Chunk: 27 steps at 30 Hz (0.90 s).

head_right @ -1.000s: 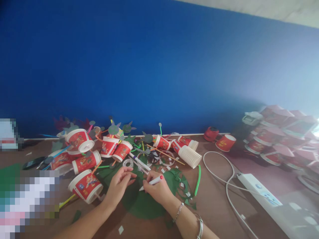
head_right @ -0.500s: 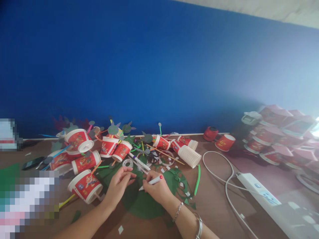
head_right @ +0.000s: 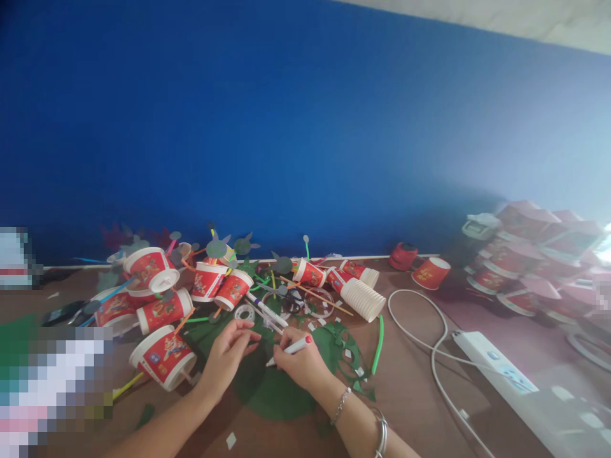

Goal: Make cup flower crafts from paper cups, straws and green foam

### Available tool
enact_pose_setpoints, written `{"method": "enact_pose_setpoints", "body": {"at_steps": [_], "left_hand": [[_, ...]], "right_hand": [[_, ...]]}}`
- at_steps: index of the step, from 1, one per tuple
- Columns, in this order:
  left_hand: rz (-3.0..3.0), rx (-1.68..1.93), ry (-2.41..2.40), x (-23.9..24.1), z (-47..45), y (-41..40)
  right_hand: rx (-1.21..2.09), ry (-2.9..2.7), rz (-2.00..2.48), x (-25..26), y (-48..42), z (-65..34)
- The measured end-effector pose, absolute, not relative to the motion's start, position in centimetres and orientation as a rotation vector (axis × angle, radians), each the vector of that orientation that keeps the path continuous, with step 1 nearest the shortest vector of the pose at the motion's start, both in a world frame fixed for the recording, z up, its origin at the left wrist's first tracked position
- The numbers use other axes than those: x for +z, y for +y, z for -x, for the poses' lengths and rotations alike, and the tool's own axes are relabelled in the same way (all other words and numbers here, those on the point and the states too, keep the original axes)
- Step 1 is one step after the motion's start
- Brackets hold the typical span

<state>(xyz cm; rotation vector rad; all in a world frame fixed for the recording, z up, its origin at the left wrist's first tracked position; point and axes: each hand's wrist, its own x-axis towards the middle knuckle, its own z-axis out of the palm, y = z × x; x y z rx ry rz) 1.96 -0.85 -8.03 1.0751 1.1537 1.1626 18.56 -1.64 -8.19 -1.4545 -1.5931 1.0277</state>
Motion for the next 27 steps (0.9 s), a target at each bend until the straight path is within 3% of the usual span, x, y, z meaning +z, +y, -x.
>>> {"method": "enact_pose_setpoints", "body": {"at_steps": [27], "left_hand": [[-1.065, 1.162, 1.16, -7.89, -1.97, -0.85]], "right_hand": [[1.042, -1.601, 1.438, -7.79, -1.67, -18.7]]}}
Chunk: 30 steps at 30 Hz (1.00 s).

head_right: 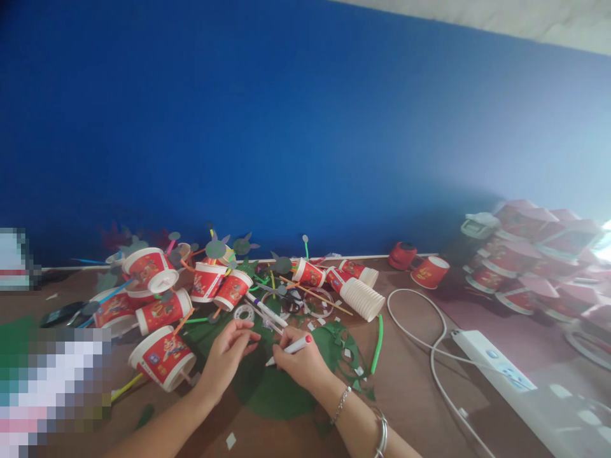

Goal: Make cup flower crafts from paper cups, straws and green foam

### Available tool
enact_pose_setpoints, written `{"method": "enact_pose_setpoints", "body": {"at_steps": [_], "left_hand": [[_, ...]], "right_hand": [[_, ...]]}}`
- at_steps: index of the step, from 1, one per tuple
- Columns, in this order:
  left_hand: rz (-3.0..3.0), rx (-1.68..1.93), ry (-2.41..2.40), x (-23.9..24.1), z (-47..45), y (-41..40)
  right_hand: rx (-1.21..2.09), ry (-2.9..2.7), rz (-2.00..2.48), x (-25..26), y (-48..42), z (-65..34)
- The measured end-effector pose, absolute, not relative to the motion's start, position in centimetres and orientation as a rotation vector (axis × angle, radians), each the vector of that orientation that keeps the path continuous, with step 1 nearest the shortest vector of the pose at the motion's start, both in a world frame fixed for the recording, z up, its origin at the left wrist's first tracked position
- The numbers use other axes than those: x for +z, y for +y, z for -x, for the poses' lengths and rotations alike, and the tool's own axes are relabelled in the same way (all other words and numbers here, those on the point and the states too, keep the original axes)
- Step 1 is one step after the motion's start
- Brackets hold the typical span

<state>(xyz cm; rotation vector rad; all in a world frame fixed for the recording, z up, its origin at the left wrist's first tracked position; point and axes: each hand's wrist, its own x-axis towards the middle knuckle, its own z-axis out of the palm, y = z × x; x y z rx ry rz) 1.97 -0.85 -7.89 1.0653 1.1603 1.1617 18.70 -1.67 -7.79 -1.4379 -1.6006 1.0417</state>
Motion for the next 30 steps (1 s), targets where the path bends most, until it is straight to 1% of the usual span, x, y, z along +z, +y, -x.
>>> {"method": "enact_pose_setpoints", "body": {"at_steps": [9, 19, 30], "left_hand": [[-1.064, 1.165, 1.162, -7.8, -1.98, -0.89], [-1.055, 1.151, 1.164, -7.87, -1.96, -0.85], [-1.072, 1.161, 1.156, -7.86, -1.92, -0.93]], "right_hand": [[1.025, -1.598, 1.45, -7.39, -1.71, -18.52], [1.01, -1.614, 1.458, -8.08, -1.64, -18.65], [1.085, -1.526, 1.437, -7.92, -1.53, -18.72]]}}
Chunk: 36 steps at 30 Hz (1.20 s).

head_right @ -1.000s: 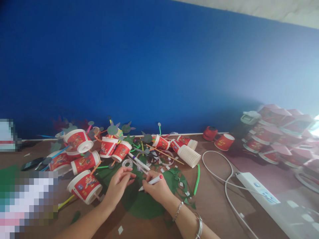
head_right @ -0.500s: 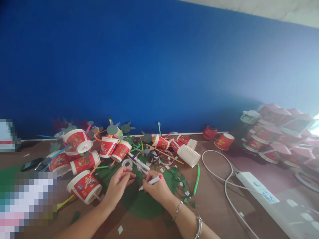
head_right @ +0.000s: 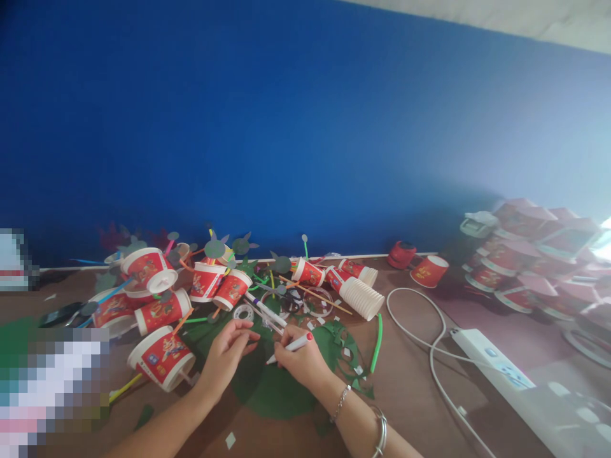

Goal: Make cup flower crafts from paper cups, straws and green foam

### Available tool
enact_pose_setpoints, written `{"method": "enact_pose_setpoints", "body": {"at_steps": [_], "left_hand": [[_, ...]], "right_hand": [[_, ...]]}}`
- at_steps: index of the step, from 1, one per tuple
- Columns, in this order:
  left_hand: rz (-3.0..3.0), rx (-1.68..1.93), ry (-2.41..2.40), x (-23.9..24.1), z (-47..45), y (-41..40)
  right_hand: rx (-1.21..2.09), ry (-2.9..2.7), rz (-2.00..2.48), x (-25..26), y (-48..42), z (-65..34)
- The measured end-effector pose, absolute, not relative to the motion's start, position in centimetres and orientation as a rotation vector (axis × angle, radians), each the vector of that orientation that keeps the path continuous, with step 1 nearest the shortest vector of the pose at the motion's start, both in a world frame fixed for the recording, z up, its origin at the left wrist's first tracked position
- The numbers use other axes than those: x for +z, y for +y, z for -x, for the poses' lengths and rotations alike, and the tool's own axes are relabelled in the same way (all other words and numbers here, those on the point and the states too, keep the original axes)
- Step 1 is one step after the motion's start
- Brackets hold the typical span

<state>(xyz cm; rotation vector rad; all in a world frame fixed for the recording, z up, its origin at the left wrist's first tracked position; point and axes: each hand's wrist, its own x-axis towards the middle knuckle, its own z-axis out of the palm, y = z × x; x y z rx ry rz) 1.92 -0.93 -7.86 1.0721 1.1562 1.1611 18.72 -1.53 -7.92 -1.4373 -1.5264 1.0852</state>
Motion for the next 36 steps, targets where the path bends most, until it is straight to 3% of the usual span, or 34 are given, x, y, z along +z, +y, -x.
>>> {"method": "enact_pose_setpoints", "body": {"at_steps": [36], "left_hand": [[-1.086, 1.148, 1.14, -8.48, -1.83, -0.79]], "right_hand": [[0.971, -1.576, 1.476, -8.21, -1.43, -18.82]]}}
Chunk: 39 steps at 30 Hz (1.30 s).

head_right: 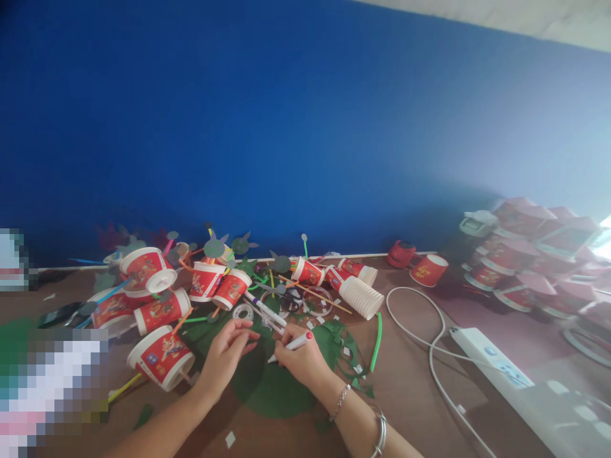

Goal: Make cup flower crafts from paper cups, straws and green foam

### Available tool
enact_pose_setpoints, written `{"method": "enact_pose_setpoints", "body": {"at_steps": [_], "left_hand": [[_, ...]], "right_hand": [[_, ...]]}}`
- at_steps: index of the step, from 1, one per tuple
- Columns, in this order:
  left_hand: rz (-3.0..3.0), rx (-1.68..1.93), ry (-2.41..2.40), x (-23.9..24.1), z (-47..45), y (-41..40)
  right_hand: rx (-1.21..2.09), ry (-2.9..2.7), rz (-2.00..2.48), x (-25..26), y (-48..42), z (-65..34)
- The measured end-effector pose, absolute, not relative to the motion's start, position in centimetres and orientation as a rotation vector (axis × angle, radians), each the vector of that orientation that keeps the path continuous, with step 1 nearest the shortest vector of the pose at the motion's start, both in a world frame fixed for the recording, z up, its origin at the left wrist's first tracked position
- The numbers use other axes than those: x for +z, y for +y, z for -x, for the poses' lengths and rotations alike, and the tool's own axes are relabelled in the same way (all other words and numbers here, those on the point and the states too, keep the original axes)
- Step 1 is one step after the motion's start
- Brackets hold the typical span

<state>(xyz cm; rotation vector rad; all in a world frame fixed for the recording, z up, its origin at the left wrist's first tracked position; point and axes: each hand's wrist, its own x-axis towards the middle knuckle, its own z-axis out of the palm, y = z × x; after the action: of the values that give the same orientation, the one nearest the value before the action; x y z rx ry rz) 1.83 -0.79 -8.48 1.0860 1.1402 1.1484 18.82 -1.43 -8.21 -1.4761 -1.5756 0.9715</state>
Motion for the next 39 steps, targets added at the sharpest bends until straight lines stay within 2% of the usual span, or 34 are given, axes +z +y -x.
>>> {"method": "enact_pose_setpoints", "body": {"at_steps": [13, 39], "left_hand": [[-1.077, 1.149, 1.144, -8.51, -1.86, -0.7], [-1.073, 1.144, 1.151, -8.01, -1.91, -0.8]], "right_hand": [[1.142, -1.418, 1.37, -8.21, -1.35, -18.84], [0.972, -1.658, 1.457, -8.27, -1.59, -18.66]]}}
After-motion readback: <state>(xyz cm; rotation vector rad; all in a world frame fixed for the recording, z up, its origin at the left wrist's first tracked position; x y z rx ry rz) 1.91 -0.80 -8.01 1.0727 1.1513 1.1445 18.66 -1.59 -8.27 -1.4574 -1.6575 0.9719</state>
